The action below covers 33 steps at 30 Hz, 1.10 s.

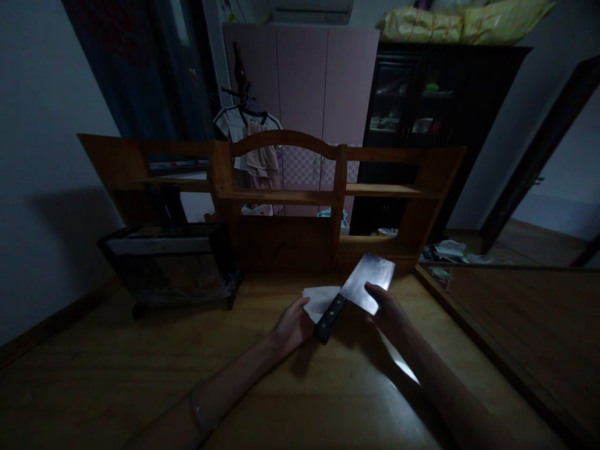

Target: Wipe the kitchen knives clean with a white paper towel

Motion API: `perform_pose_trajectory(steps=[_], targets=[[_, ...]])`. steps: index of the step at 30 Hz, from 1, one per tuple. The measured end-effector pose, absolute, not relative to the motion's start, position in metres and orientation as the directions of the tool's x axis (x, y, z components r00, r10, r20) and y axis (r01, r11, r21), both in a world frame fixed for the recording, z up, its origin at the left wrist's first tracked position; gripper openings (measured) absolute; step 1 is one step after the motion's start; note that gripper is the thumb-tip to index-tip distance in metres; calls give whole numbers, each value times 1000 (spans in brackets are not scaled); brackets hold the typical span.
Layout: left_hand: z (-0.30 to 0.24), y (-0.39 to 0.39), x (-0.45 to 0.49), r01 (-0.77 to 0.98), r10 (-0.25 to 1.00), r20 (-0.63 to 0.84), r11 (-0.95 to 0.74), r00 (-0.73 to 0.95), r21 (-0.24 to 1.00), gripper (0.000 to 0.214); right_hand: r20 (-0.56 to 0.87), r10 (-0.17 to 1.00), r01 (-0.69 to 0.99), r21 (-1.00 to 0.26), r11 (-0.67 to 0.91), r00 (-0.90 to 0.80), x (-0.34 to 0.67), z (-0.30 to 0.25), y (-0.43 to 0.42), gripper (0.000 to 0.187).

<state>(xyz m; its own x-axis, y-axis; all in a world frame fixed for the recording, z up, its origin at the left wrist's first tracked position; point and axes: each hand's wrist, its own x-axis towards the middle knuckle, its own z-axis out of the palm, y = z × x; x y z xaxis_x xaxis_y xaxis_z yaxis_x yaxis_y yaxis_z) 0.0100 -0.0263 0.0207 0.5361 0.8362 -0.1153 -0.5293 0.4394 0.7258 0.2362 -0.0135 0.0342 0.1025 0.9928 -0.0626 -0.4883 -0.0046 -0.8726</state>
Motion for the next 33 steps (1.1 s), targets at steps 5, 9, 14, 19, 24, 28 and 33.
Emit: perform_pose_trajectory(steps=[5, 9, 14, 19, 24, 28, 33], targets=[[33, -43, 11, -450, 667, -58, 561, 742, 695, 49, -136, 991, -516, -848, -124, -15, 221, 38, -19, 21], [29, -39, 10, -490, 718, -104, 566, 689, 663, 42, -103, 994, -525, -844, -107, -37, 220, 37, -19, 21], [19, -32, 11, -501, 712, -127, 598, 691, 626, 38, -41, 999, -501, -864, -48, -25, 219, 40, -21, 21], [15, -30, 11, -496, 726, -104, 560, 679, 664, 37, -61, 997, -484, -875, -33, 41, 220, 45, -20, 19], [18, -30, 9, -526, 740, -94, 555, 666, 645, 38, -85, 988, -522, -853, -6, 127, 234, 44, -12, 17], [21, -30, 10, -587, 751, -61, 562, 658, 582, 40, -73, 987, -512, -859, 10, 142, 244, 40, -5, 21], [16, -25, 10, -605, 759, -126, 596, 638, 528, 41, -51, 982, -466, -884, 40, 181, 246, 38, -3, 24]])
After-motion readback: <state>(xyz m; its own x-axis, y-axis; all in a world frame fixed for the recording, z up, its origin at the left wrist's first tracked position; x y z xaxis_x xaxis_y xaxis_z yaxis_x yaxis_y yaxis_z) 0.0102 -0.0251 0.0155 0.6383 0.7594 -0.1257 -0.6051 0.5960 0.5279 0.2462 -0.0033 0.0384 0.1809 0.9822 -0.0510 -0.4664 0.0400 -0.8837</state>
